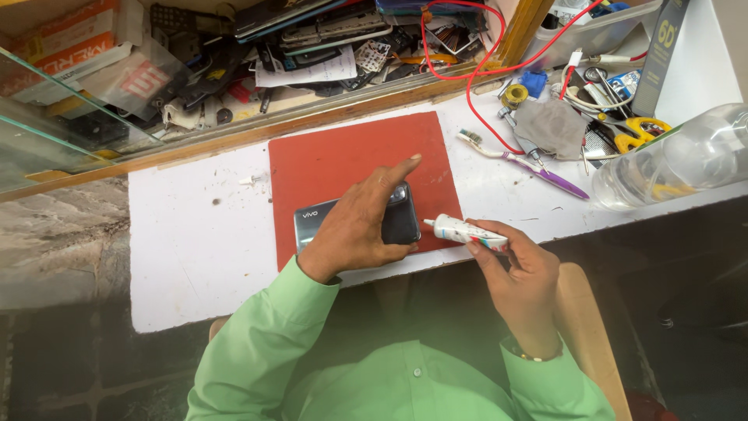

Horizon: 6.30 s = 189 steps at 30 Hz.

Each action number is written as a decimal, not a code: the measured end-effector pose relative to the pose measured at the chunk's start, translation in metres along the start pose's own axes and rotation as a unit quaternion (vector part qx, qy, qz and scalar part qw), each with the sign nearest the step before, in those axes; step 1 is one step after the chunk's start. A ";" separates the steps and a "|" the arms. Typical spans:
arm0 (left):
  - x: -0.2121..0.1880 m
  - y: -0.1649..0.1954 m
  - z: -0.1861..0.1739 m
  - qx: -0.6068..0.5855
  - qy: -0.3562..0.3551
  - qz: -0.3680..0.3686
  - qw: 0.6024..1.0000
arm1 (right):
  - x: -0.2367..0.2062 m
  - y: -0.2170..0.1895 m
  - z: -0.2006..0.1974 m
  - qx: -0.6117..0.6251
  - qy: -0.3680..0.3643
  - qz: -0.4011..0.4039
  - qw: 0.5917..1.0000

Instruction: The person cleans a smartphone's back cover with a cloth, then uses a precision tool to scrape residue from the edges. They apply adhesive from a tube along the phone's perimeter and wipe excess with a cloth. The phone is handled and turned over multiple times during the process.

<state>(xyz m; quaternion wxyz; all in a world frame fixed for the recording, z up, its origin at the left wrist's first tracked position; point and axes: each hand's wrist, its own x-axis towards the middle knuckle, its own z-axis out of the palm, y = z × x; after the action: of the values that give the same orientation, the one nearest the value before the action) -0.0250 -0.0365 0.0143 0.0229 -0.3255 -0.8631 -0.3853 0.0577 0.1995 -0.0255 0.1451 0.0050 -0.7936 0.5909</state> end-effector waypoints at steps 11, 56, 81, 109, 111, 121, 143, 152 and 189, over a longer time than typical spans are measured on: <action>-0.003 0.000 -0.001 -0.012 0.011 0.007 1.000 | 0.002 -0.006 0.009 0.008 0.000 -0.042 0.999; -0.001 0.000 0.000 0.009 0.001 0.000 1.000 | -0.001 -0.007 0.008 -0.023 0.003 -0.068 0.997; 0.000 0.002 0.003 0.038 -0.017 0.021 0.999 | -0.019 -0.008 0.002 -0.026 0.010 -0.066 0.997; 0.006 -0.010 0.012 0.128 -0.060 0.002 0.990 | -0.060 0.027 0.000 0.237 0.132 0.029 0.962; 0.007 -0.009 0.011 0.131 -0.056 0.009 0.990 | -0.059 0.029 0.000 0.248 0.140 0.031 0.958; 0.007 -0.003 0.008 0.155 -0.029 0.034 0.987 | -0.044 0.039 0.005 0.490 0.050 0.137 0.859; -0.052 -0.011 -0.062 -0.103 0.298 0.054 0.947 | 0.017 -0.033 0.142 0.697 -0.156 0.160 0.682; -0.051 -0.010 -0.057 -0.046 0.297 0.046 0.953 | 0.018 -0.031 0.142 0.706 -0.131 0.163 0.677; 0.012 -0.015 -0.103 -0.066 0.156 0.003 0.986 | 0.073 0.038 0.031 -0.091 0.098 0.048 0.990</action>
<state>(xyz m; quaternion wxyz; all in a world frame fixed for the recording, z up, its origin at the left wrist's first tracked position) -0.0649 -0.1078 0.0800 0.1375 -0.2650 -0.8207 -0.4872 -0.0261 0.1940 -0.0521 0.1934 -0.1040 -0.8255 0.5199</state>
